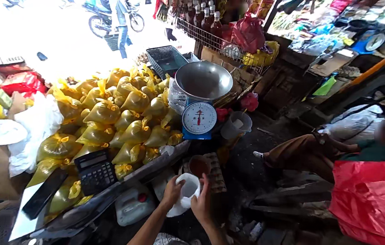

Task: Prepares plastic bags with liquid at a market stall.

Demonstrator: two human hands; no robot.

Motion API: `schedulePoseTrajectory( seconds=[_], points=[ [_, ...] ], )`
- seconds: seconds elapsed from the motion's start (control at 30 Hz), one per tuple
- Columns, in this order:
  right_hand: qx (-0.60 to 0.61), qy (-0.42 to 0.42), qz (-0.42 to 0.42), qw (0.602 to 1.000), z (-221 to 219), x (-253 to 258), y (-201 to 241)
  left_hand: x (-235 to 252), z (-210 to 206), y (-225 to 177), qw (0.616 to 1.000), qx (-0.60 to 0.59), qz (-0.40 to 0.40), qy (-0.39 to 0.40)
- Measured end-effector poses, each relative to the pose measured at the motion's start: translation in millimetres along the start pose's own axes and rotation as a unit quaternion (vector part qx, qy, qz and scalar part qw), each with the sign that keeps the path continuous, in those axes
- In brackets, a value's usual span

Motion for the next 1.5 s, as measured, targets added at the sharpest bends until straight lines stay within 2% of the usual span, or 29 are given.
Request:
schedulePoseTrajectory(
  seconds=[0.03,0.07,0.13,0.17,0.23,0.37,0.47,0.57,0.67,0.73,0.8,0.87,0.97,1.07,1.13,1.27,1.5],
  points=[
    [0.088,0.029,-0.050,0.994,-6.6,4.7,-7.5,8.7,10.9,2.8,1.000,0.008,-0.004,-0.019],
    [0.204,0.059,-0.136,0.967,-11.7,9.6,-14.4,16.6,25.0,6.3,0.999,0.023,-0.007,-0.035],
    [0.343,0.061,-0.325,0.879,-21.7,23.5,-32.7,30.6,56.4,13.1,0.997,0.055,-0.008,-0.059],
    [0.354,0.042,-0.395,0.847,-31.3,31.0,-44.7,35.7,73.4,15.3,0.996,0.064,-0.006,-0.058],
    [0.312,0.038,-0.474,0.823,-54.2,43.5,-70.4,39.6,100.9,20.4,0.998,0.056,0.000,-0.029],
    [0.282,0.047,-0.504,0.815,-110.2,66.6,-95.2,30.6,134.4,29.8,0.992,0.025,0.027,0.122],
    [0.331,-0.001,-0.497,0.802,-148.0,79.9,-97.0,17.4,143.3,31.5,0.984,0.050,0.003,0.169],
    [0.388,-0.050,-0.497,0.774,-161.1,88.7,-88.7,11.5,141.3,32.2,0.983,0.063,0.031,0.170],
    [0.383,-0.112,-0.501,0.768,-163.3,88.6,-96.9,8.0,133.0,68.8,0.990,0.071,-0.035,0.119],
    [0.350,-0.154,-0.515,0.767,-158.1,83.8,-108.1,0.2,127.7,56.0,0.994,0.062,-0.053,0.071],
    [0.319,-0.155,-0.522,0.776,-137.7,74.0,-107.5,-7.0,123.0,39.7,0.997,0.053,-0.045,0.026],
    [0.274,-0.146,-0.505,0.805,-111.4,65.4,-106.4,-7.2,118.1,33.8,0.998,0.043,-0.036,-0.007],
    [0.216,-0.126,-0.470,0.847,-63.8,49.2,-105.3,-6.0,113.1,33.4,0.999,0.020,-0.032,-0.015],
    [0.153,-0.137,-0.403,0.892,-10.7,47.1,-93.5,8.0,105.9,16.8,0.996,-0.031,-0.077,-0.021],
    [0.170,-0.151,-0.349,0.909,31.1,47.8,-81.0,24.4,95.1,-2.1,0.994,-0.044,-0.089,-0.047],
    [0.261,-0.191,-0.272,0.906,101.8,47.2,-54.8,62.4,68.8,-46.9,0.994,-0.064,-0.071,-0.050],
    [0.377,-0.230,-0.088,0.893,203.2,54.6,6.3,103.7,12.7,-124.1,0.993,-0.023,-0.113,-0.010]
  ],
)
Point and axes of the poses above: each hand's wrist, its own x-axis towards the middle knuckle, its own z-axis out of the back of the hand, y = z × x, the point moved 2 cm from there along x, towards the middle knuckle, and after that the axes turned 5 degrees about -x, right-handed, at the moved point
